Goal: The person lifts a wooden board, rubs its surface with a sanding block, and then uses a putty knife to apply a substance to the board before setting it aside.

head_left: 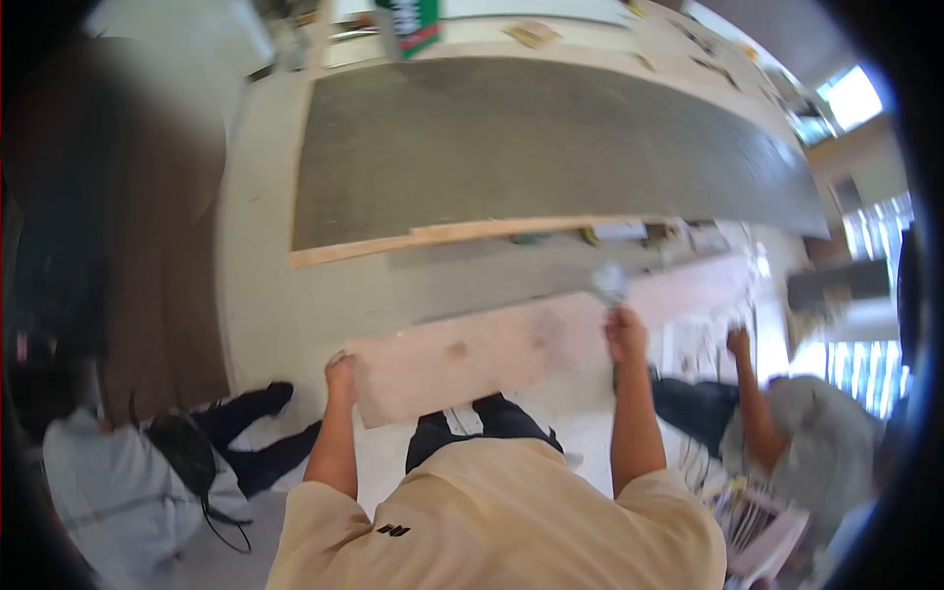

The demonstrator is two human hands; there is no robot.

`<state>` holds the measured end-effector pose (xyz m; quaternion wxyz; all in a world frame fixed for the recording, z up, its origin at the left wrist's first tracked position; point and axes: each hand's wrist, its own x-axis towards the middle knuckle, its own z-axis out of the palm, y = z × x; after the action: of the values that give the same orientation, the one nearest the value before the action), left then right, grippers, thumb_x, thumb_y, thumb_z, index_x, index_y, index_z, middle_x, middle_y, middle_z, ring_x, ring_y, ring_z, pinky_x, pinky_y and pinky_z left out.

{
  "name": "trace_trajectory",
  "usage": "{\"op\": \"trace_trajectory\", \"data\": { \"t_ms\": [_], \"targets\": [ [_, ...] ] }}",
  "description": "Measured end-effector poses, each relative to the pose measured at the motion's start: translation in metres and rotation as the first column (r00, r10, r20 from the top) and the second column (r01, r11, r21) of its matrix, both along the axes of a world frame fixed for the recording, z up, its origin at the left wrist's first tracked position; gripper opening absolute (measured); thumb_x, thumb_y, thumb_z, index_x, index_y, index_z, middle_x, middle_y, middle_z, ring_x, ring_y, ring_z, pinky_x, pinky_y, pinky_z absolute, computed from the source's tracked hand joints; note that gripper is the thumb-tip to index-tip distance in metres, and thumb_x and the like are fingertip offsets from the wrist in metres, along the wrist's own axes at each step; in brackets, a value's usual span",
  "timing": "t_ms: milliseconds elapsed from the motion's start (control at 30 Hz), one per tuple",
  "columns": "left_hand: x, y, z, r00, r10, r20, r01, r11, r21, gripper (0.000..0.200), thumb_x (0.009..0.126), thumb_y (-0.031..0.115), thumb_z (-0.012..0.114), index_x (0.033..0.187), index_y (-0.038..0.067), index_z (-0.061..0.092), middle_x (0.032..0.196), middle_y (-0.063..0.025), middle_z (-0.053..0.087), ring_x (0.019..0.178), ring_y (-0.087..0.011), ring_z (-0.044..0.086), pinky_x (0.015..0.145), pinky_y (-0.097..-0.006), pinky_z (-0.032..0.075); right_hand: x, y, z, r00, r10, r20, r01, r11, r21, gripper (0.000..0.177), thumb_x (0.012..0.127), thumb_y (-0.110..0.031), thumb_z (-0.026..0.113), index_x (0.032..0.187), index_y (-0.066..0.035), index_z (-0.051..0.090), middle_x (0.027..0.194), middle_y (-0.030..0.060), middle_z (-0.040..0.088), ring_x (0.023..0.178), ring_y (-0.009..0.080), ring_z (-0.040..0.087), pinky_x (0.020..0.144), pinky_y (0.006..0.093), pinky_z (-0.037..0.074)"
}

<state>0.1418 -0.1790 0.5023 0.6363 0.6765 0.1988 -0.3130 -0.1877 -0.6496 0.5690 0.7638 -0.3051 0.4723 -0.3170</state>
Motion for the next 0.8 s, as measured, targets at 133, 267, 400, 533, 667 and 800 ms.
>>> {"op": "trace_trajectory", "data": {
  "t_ms": [133, 267, 400, 533, 667, 800],
  "targets": [
    [0.005, -0.012, 0.005, 0.997, -0.077, 0.026, 0.077, 0.997, 0.007, 0.024, 0.081, 0.003, 0.055, 0.104, -0.004, 0.058, 0.09, -0.0102, 0.063, 0.075, -0.0201, 0.061, 0.065, -0.032, 0.05, -0.025, 0.116, 0.0, 0.994, 0.061, -0.09, -0.04, 0.976, 0.215, 0.018, 0.077, 0.002, 0.057, 0.093, -0.004, 0.051, 0.085, 0.01, 0.058, 0.075, 0.0217, 0.06, 0.065, 0.0332, 0.051],
    [0.012, -0.014, 0.019, 0.971, -0.237, 0.032, 0.235, 0.97, 0.056, 0.021, 0.086, 0.005, 0.054, 0.104, -0.006, 0.057, 0.092, -0.011, 0.062, 0.079, -0.0224, 0.061, 0.07, -0.0329, 0.051, -0.002, 0.188, 0.026, 0.99, 0.089, -0.112, -0.058, 0.966, 0.25, 0.058, 0.073, 0.012, 0.057, 0.127, -0.002, 0.041, 0.093, 0.0121, 0.058, 0.087, 0.0235, 0.059, 0.074, 0.036, 0.054],
    [0.008, 0.0, 0.025, 0.972, -0.234, -0.008, 0.234, 0.972, -0.019, 0.023, 0.088, 0.004, 0.053, 0.108, -0.008, 0.053, 0.098, -0.0123, 0.061, 0.086, -0.0241, 0.061, 0.076, -0.034, 0.05, -0.001, 0.215, -0.007, 0.96, 0.272, -0.071, -0.249, 0.941, 0.229, 0.065, 0.074, 0.009, 0.062, 0.133, -0.001, 0.039, 0.101, 0.012, 0.056, 0.09, 0.0176, 0.057, 0.074, 0.027, 0.052],
    [-0.002, -0.013, 0.054, 0.982, -0.186, -0.031, 0.183, 0.979, -0.094, 0.026, 0.09, 0.003, 0.051, 0.112, -0.01, 0.05, 0.105, -0.0139, 0.058, 0.092, -0.0243, 0.059, 0.082, -0.0357, 0.049, 0.014, 0.241, -0.029, 0.942, 0.333, 0.033, -0.333, 0.92, 0.205, 0.064, 0.072, 0.003, 0.067, 0.13, 0.006, 0.04, 0.108, 0.0141, 0.055, 0.093, 0.0202, 0.057, 0.076, 0.0271, 0.05],
    [-0.007, -0.011, 0.06, 0.986, -0.165, -0.006, 0.165, 0.986, -0.034, 0.027, 0.09, 0.003, 0.051, 0.114, -0.011, 0.048, 0.106, -0.0139, 0.057, 0.094, -0.0242, 0.058, 0.085, -0.0353, 0.048, 0.022, 0.262, -0.093, 0.786, 0.514, -0.343, -0.582, 0.803, -0.131, 0.071, 0.07, -0.003, 0.072, 0.132, 0.001, 0.038, 0.112, 0.0188, 0.053, 0.103, 0.0282, 0.055, 0.091, 0.0346, 0.044],
    [-0.023, -0.016, 0.08, 0.991, -0.131, 0.031, 0.131, 0.991, 0.0, 0.029, 0.09, 0.002, 0.052, 0.116, -0.01, 0.047, 0.107, -0.0132, 0.056, 0.094, -0.0237, 0.056, 0.086, -0.0344, 0.047, 0.001, 0.263, -0.054, 0.621, 0.336, -0.708, -0.692, 0.659, -0.295, 0.078, 0.062, -0.017, 0.079, 0.127, 0.001, 0.04, 0.119, 0.0241, 0.049, 0.111, 0.0371, 0.05, 0.097, 0.0374, 0.04]
  ]
}}
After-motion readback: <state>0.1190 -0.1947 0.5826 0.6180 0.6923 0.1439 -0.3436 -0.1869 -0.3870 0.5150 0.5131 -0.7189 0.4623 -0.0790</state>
